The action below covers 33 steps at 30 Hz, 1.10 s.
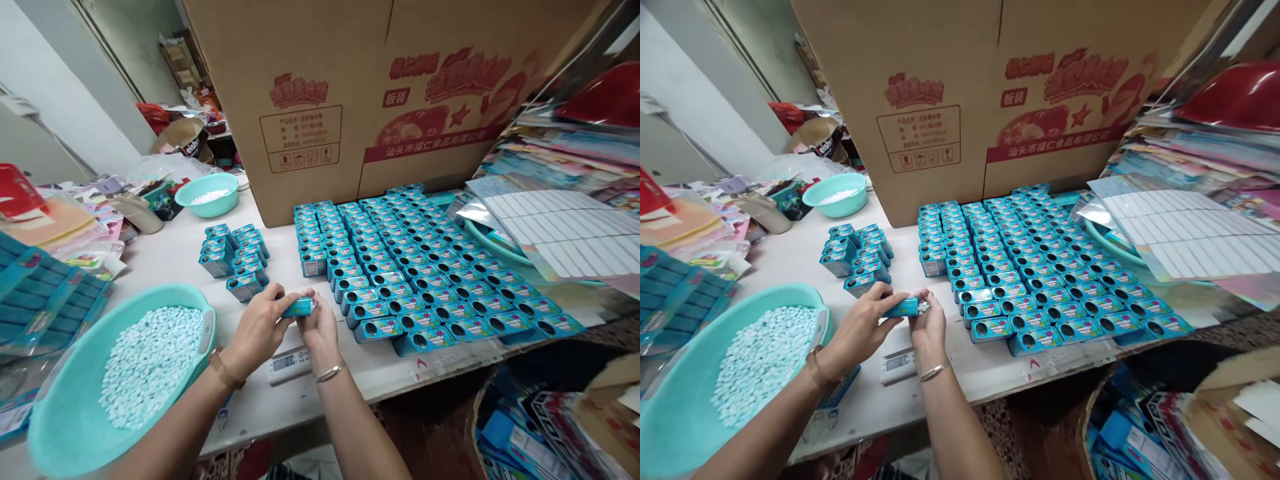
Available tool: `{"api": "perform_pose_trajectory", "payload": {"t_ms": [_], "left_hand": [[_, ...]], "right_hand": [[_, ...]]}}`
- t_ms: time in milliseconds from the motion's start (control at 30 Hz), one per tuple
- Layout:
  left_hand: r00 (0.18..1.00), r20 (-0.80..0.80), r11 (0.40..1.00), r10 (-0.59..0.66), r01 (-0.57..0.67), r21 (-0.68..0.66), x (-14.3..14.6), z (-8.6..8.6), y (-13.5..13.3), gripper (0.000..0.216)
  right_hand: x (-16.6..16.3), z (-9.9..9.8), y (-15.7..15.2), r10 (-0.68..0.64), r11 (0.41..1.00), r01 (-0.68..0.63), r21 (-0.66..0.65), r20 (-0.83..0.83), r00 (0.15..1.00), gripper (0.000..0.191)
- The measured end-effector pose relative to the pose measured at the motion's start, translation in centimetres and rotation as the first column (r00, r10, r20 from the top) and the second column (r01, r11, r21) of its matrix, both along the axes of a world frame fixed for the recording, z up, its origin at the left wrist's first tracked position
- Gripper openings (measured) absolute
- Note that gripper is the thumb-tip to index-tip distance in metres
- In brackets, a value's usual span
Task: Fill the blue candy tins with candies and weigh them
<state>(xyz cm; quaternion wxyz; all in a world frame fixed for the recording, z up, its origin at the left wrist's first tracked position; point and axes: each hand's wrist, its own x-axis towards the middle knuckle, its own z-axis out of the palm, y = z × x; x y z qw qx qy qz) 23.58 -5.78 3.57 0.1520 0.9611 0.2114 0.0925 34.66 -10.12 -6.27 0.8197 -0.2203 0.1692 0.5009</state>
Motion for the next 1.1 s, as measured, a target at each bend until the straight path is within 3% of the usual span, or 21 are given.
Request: {"api": "perform_pose_trajectory", "payload": {"t_ms": [300, 467, 567, 667, 800, 933, 1033, 1100], "left_hand": [[0.993, 0.111, 0.997, 0.043, -0.036, -0.065, -1.1, 1.8, -1.2, 0.038], [0.976, 0.161, 0.988, 0.143, -0.132, -0.074, -2.1, -1.4, -0.6, 0.028], [0.965, 0.186, 0.981, 0.187, -0.173, -0.086, -2.5, -4.0, -0.3, 0.041], [0.958, 0.173, 0.970, 0.230, -0.210, -0.124, -2.4, -6.1, -0.1, 0.045], [0.946, 0.079, 0.943, 0.314, -0.301, -0.143, -2.1, -7.5, 0.0, 0.040], [0.934, 0.089, 0.930, 0.346, -0.329, -0.166, -2.8, -6.4, -0.2, 0.053], [0.885, 0.261, 0.922, 0.387, -0.361, -0.143, -4.9, -4.0, -0.3, 0.073], [0.814, 0.368, 0.893, 0.449, -0.428, -0.141, -7.0, -2.2, -0.6, 0.073]], "right_hand": [[-0.1, 2.4, -0.2, 0.013, 0.996, -0.004, 0.088, -0.105, 0.994, 0.010], [1.0, 2.5, -0.8, -0.056, 0.998, 0.051, 0.040, 0.114, 0.992, 0.010], [1.9, 2.4, -0.8, -0.077, 0.997, 0.081, -0.019, 0.141, 0.987, 0.010], [2.6, 2.4, -0.7, -0.021, 0.999, 0.026, -0.045, 0.112, 0.993, 0.013], [3.6, 1.8, -1.2, 0.061, 0.998, -0.055, -0.030, 0.291, 0.955, 0.010], [4.5, 1.6, -2.8, 0.117, 0.992, -0.082, -0.101, 0.421, 0.899, 0.022], [4.7, 1.8, -4.1, 0.172, 0.983, -0.110, -0.150, 0.512, 0.841, 0.027], [4.8, 2.0, -4.9, 0.209, 0.973, -0.113, -0.199, 0.574, 0.792, 0.028]]}}
